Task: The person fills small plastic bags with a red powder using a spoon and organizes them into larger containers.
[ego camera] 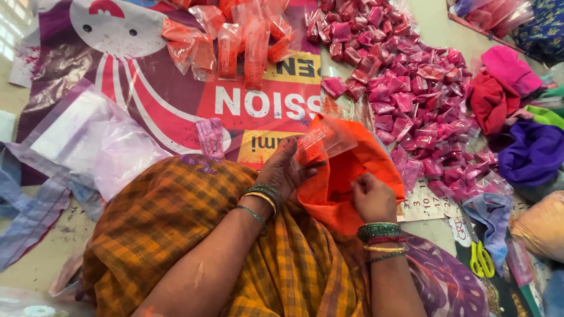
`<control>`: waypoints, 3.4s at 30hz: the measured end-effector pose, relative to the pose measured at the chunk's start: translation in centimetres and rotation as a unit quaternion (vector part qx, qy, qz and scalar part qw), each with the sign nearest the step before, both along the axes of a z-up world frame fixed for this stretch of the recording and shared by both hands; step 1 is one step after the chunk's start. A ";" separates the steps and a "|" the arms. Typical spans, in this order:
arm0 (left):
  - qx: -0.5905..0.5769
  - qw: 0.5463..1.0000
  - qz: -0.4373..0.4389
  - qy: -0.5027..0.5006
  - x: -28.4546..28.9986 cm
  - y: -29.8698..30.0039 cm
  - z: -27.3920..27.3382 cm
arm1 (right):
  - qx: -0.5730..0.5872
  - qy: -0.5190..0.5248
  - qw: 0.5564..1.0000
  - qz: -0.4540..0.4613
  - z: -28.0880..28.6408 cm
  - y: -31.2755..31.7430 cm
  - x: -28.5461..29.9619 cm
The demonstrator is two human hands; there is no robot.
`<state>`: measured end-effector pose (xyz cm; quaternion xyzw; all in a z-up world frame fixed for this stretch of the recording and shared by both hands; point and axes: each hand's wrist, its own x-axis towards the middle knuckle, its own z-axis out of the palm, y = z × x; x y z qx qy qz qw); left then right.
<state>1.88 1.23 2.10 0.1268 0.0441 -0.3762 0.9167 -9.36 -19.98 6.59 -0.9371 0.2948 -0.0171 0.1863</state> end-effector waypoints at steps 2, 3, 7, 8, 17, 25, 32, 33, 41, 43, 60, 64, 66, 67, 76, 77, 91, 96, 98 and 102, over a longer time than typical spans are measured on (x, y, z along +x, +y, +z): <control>-0.003 1.000 0.016 -0.003 0.5 -0.3 -1.0 | -0.022 0.002 0.999 0.024 -2.3 -1.6 0.3; -0.005 1.000 0.030 -0.001 0.5 -0.5 -1.5 | -0.044 0.008 0.998 0.045 -3.4 -2.4 0.0; -0.035 0.998 0.053 -0.023 0.6 -0.2 -1.7 | -0.073 -0.045 0.994 0.071 -1.2 -0.7 -0.5; -0.019 0.998 0.053 -0.035 0.6 -0.1 -1.7 | -0.052 -0.084 0.993 0.066 -0.4 0.0 -0.4; 0.085 0.993 0.035 -0.077 0.3 0.6 -0.8 | -0.046 -0.126 0.990 0.045 -4.0 -1.5 0.2; 0.107 0.989 0.028 -0.096 0.3 0.8 -1.1 | -0.018 -0.091 0.996 -0.002 -6.4 -1.6 0.8; 0.156 0.982 0.019 -0.100 0.3 0.7 -1.0 | 0.155 -0.089 0.982 -0.060 -6.8 -0.5 1.3; 0.162 0.981 0.019 -0.106 0.4 0.6 -1.2 | 0.202 -0.093 0.972 -0.076 -7.1 -0.7 1.4; 0.186 0.976 0.027 -0.111 0.3 0.7 -0.8 | 0.476 -0.215 0.841 -0.141 -10.8 -6.2 0.9; 0.192 0.974 0.034 -0.116 0.2 0.8 -0.6 | 0.498 -0.239 0.821 -0.145 -8.7 -6.1 0.4; 0.209 0.966 0.028 -0.148 -0.4 0.2 -0.2 | 0.497 -0.378 0.771 -0.120 7.9 -0.2 -1.6; 0.219 0.964 0.028 -0.150 -0.2 0.0 -1.0 | 0.458 -0.363 0.809 -0.070 7.0 3.1 -0.7; 0.215 0.968 0.026 -0.126 -0.2 -0.2 -0.6 | 0.174 -0.363 0.910 0.102 7.5 5.6 -0.5; 0.216 0.968 0.030 -0.123 -0.2 -0.1 -0.7 | 0.176 -0.361 0.910 0.105 8.2 6.2 -0.6; 0.090 0.994 0.058 -0.012 0.0 -0.1 -0.9 | -0.006 -0.431 0.900 0.067 9.1 4.4 -2.2; 0.035 0.999 0.038 0.015 0.4 -0.3 -2.1 | 0.000 -0.372 0.928 0.026 8.7 3.4 -2.3; -0.007 1.000 -0.001 -0.023 -0.6 0.1 0.2 | 0.059 -0.279 0.950 0.125 7.1 5.3 -0.6; 0.054 0.986 -0.060 -0.149 -1.7 -0.1 0.5 | 0.431 -0.322 0.816 0.212 5.3 5.6 -0.9; 0.048 0.982 -0.065 -0.169 -1.4 0.0 0.2 | 0.377 -0.284 0.863 0.182 5.2 4.7 -0.7; 0.038 0.977 -0.077 -0.197 -0.5 0.6 1.1 | 0.273 -0.228 0.930 0.088 7.2 3.5 0.7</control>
